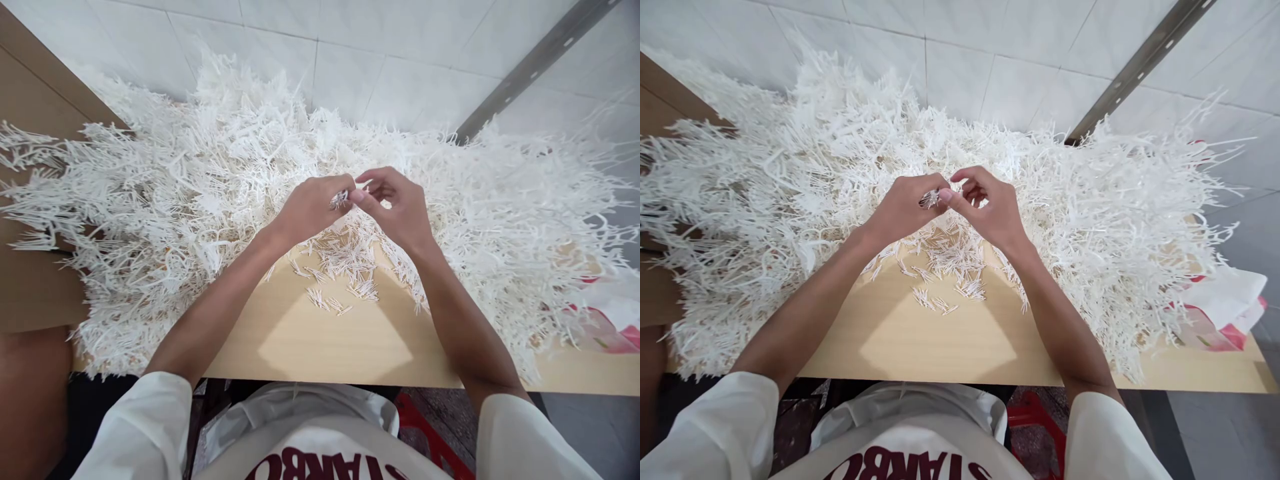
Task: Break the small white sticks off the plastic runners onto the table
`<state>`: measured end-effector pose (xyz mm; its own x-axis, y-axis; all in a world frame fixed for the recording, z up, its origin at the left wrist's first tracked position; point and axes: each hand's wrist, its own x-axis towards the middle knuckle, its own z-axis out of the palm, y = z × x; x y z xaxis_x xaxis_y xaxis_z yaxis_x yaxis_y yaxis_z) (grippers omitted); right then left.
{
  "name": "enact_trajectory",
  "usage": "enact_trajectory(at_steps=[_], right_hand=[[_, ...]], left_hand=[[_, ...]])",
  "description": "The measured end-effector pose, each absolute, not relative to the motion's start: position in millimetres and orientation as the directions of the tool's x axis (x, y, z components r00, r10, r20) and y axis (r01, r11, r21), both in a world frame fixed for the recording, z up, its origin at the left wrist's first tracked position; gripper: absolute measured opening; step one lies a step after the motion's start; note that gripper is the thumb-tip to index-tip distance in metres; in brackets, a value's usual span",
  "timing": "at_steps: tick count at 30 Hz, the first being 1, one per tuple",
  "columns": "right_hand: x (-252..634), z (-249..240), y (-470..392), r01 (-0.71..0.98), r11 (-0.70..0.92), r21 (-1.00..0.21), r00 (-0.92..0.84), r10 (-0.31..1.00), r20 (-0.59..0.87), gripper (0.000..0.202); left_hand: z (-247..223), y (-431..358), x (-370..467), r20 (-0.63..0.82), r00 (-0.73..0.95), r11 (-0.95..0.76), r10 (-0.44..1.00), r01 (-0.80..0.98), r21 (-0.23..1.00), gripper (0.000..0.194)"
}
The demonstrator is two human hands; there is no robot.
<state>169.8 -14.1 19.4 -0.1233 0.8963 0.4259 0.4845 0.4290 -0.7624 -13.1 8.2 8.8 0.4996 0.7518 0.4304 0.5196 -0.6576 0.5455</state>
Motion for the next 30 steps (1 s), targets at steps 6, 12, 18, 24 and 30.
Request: enact_trajectory(at_steps=[6,12,18,24,30], right_hand=[[174.8,16.1,-10.2,0.411,0.435,-0.801,-0.149,0.899,0.412,0.028],[180.9,22.3,-12.5,0.694,0.515,-0.504,-0.306,0.844,0.441,0.010],[163.8,36.1,-37.8,0.669,0.620,-0.410,-0.521,0.784,0.337,0.009],[166.8,30.1,-23.9,0.467,0.422,-0.777,-0.137,0.903,0.408,0.032],[174.6,16.0,-9.0,0.569,0.431,-0.700,-0.308,0.901,0.305,0.042]], left_hand=[[10.6,8.7,-15.2,0.435,0.481,-0.643,0.762,0.476,0.600,0.026],[7.2,7.2,-12.5,0.416,0.523,-0.663,0.744,0.505,0.552,0.023],[6.6,14.5,-18.6,0.402,0.385,-0.556,0.831,0.605,0.570,0.013],[15.9,8.7,-19.7,0.392,0.451,-0.578,0.801,0.417,0.701,0.021],[5.8,9.5,-14.5,0.415,0.517,-0.647,0.748,0.430,0.630,0.014]])
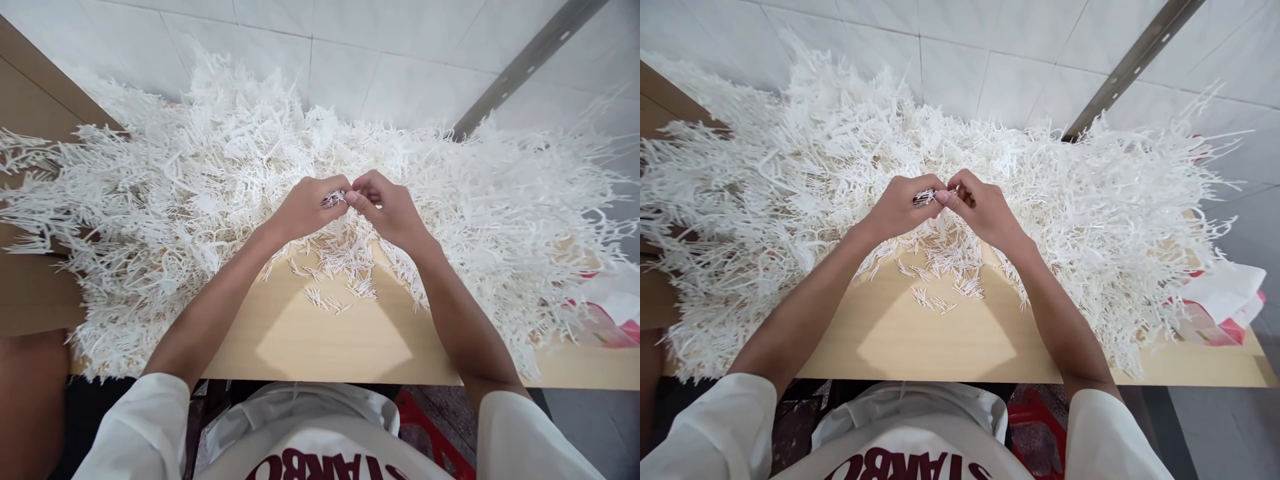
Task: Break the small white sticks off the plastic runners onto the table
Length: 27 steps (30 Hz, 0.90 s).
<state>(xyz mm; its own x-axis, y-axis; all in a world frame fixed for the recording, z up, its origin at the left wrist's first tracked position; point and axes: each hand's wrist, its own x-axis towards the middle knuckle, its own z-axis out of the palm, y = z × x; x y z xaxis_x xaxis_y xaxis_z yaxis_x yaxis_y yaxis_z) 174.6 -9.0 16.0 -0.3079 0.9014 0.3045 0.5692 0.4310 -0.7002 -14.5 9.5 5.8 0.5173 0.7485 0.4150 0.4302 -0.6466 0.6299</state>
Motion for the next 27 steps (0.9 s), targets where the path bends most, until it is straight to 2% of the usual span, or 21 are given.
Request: enact_trajectory(at_steps=[2,4,7,10,12,15,18,21,24,25,26,27], right_hand=[[176.4,17.5,-10.3,0.658,0.469,-0.589,-0.343,0.883,0.320,0.042],[178.5,20.6,-11.7,0.687,0.476,-0.549,-0.392,0.879,0.272,0.041],[180.5,25.8,-13.9,0.707,0.469,-0.529,-0.425,0.880,0.211,0.036],[180.9,30.5,-17.2,0.757,0.476,-0.447,-0.449,0.877,0.172,0.031],[181.1,33.3,-18.8,0.781,0.477,-0.404,-0.460,0.876,0.146,0.028],[183.8,37.4,-19.0,0.798,0.478,-0.367,-0.473,0.874,0.112,0.023],[189.3,44.3,-20.3,0.809,0.475,-0.347,-0.488,0.871,0.053,0.021],[192.5,57.6,-30.0,0.737,0.496,-0.460,-0.559,0.829,-0.003,0.019],[188.5,72.4,-44.6,0.470,0.570,-0.674,-0.814,0.575,-0.082,0.023],[186.3,74.8,-47.5,0.415,0.574,-0.706,-0.843,0.534,-0.062,0.023],[184.5,75.1,-48.2,0.404,0.577,-0.710,-0.830,0.557,-0.020,0.023],[183.3,72.9,-46.5,0.448,0.572,-0.687,-0.762,0.646,0.042,0.022]], left_hand=[[3.5,10.4,-14.5,0.407,0.537,-0.661,0.739,0.460,0.593,0.013],[2.4,9.7,-13.8,0.384,0.554,-0.667,0.739,0.519,0.534,0.012],[-0.6,7.3,-10.5,0.380,0.534,-0.653,0.755,0.665,0.363,0.013],[-7.1,5.9,-6.6,0.409,0.540,-0.650,0.735,0.733,0.201,0.017],[-11.3,5.5,-4.4,0.432,0.567,-0.677,0.701,0.720,0.152,0.018],[-14.0,2.7,0.0,0.444,0.578,-0.690,0.685,0.709,0.141,0.017],[-12.6,-2.5,6.4,0.418,0.576,-0.689,0.703,0.697,0.198,0.016],[-10.1,-0.9,6.6,0.393,0.566,-0.687,0.724,0.643,0.340,0.016],[-8.8,13.0,-5.9,0.426,0.391,-0.577,0.816,0.596,0.558,0.021],[-8.2,18.5,-11.6,0.429,0.324,-0.536,0.843,0.566,0.626,0.024],[-7.4,23.2,-16.9,0.417,0.301,-0.514,0.858,0.516,0.685,0.023],[-6.1,26.4,-21.1,0.396,0.311,-0.502,0.864,0.457,0.735,0.023]])
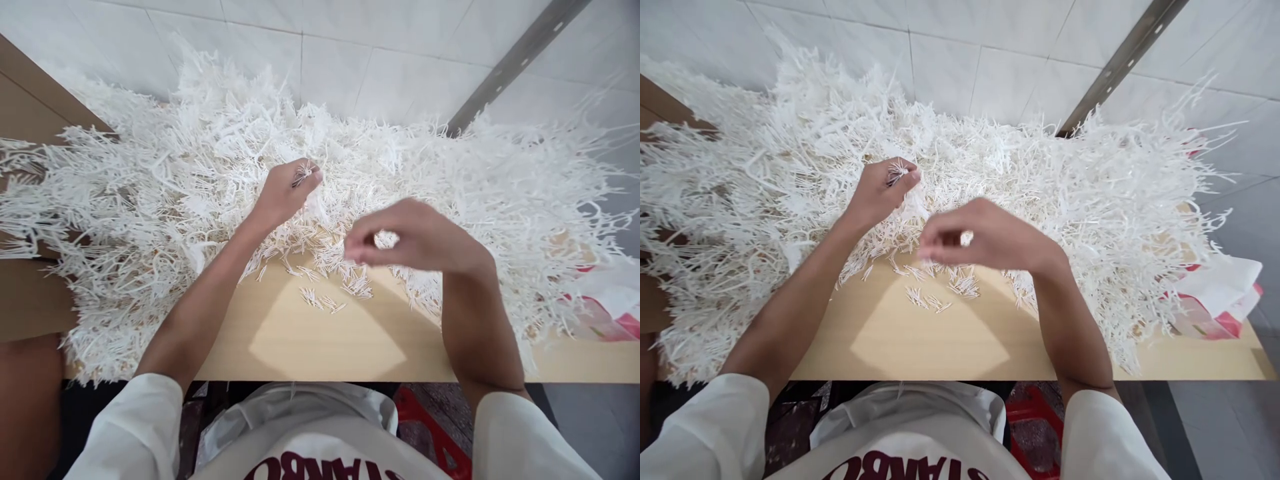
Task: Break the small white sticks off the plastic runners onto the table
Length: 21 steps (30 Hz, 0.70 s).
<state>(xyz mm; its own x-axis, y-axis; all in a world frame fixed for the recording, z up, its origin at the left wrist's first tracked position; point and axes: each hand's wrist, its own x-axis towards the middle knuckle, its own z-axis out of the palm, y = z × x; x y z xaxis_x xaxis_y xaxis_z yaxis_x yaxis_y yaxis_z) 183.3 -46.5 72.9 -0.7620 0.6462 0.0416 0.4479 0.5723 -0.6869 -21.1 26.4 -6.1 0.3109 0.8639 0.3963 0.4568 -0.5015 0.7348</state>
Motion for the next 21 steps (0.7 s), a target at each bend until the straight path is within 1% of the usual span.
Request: enact_trajectory(at_steps=[1,2,3,4,6,8,10,12,18,21], right_hand=[[182.8,68.5,-42.5,0.511,0.556,-0.655,-0.648,0.750,0.132,0.024],[183.1,62.4,-37.0,0.576,0.524,-0.628,-0.519,0.827,0.214,0.026],[183.9,55.3,-30.7,0.639,0.485,-0.597,-0.421,0.870,0.256,0.031],[184.7,48.2,-24.6,0.671,0.462,-0.580,-0.374,0.886,0.273,0.035],[185.5,36.5,-15.6,0.680,0.457,-0.573,-0.388,0.888,0.248,0.039],[184.4,30.7,-12.3,0.673,0.488,-0.555,-0.446,0.867,0.222,0.037],[182.6,29.7,-12.8,0.681,0.518,-0.518,-0.477,0.850,0.224,0.038],[181.9,30.6,-14.0,0.684,0.521,-0.510,-0.479,0.849,0.224,0.040],[185.7,31.0,-12.7,0.634,0.505,-0.585,-0.497,0.846,0.192,0.031],[186.5,30.5,-12.5,0.589,0.522,-0.617,-0.507,0.833,0.220,0.027]], left_hand=[[-4.4,27.9,-24.0,0.374,0.342,-0.494,0.862,0.400,0.772,0.023],[-2.5,27.6,-25.2,0.351,0.379,-0.484,0.856,0.350,0.802,0.024],[-0.5,25.7,-25.0,0.335,0.416,-0.478,0.845,0.310,0.822,0.024],[1.3,22.8,-23.7,0.322,0.451,-0.476,0.832,0.283,0.833,0.025],[3.9,16.1,-19.7,0.305,0.506,-0.481,0.807,0.263,0.836,0.027],[4.8,11.2,-16.0,0.290,0.546,-0.494,0.786,0.273,0.825,0.029],[4.4,9.2,-14.0,0.283,0.565,-0.507,0.775,0.289,0.812,0.030],[3.8,9.2,-13.5,0.288,0.570,-0.520,0.770,0.298,0.801,0.030],[4.5,10.9,-16.7,0.280,0.555,-0.515,0.783,0.328,0.792,0.026],[5.2,10.0,-17.0,0.294,0.568,-0.545,0.769,0.342,0.766,0.026]])
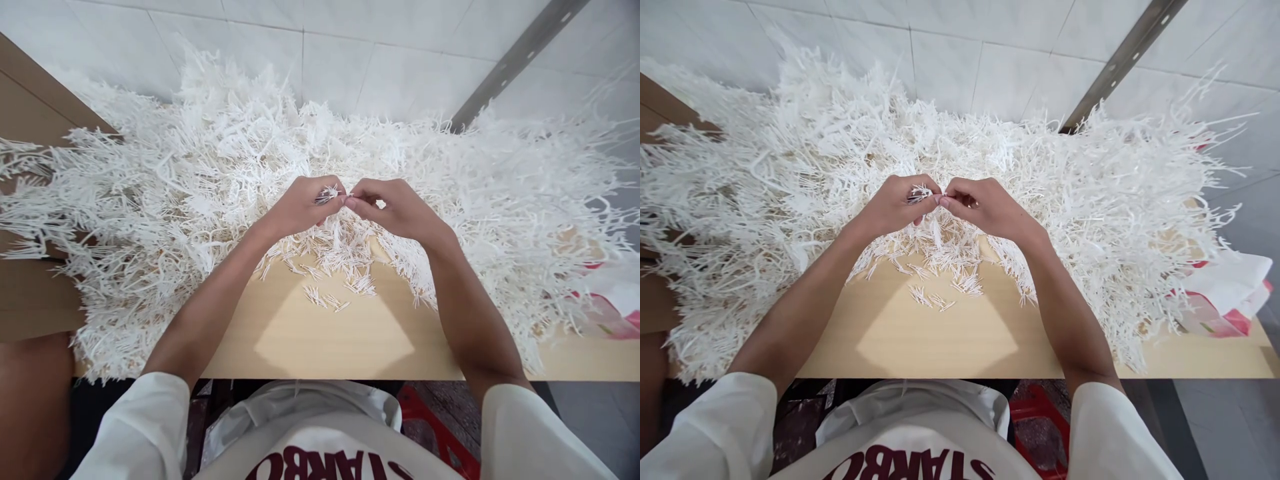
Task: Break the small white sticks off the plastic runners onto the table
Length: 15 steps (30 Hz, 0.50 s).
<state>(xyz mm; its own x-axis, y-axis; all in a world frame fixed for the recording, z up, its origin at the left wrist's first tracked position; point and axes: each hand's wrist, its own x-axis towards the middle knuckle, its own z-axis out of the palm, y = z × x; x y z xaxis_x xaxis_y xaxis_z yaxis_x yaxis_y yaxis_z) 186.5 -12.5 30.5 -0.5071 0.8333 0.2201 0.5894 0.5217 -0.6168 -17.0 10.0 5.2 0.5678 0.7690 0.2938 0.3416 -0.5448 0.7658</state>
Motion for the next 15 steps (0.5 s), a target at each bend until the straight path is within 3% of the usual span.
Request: enact_trajectory(at_steps=[5,9,12,15], right_hand=[[181.8,25.2,-13.4,0.471,0.471,-0.746,-0.380,0.872,0.310,0.024],[177.0,23.9,-13.4,0.403,0.339,-0.850,-0.294,0.928,0.231,0.018],[177.8,27.1,-13.2,0.480,0.333,-0.811,-0.297,0.932,0.207,0.011],[178.7,28.4,-13.9,0.544,0.421,-0.725,-0.320,0.904,0.284,0.010]], left_hand=[[4.3,5.9,-10.8,0.488,0.540,-0.717,0.686,0.384,0.582,0.026],[1.3,4.1,-7.3,0.523,0.511,-0.732,0.682,0.457,0.506,0.026],[0.9,4.4,-8.1,0.465,0.537,-0.704,0.704,0.437,0.560,0.029],[1.9,3.4,-8.1,0.455,0.536,-0.697,0.711,0.450,0.559,0.030]])
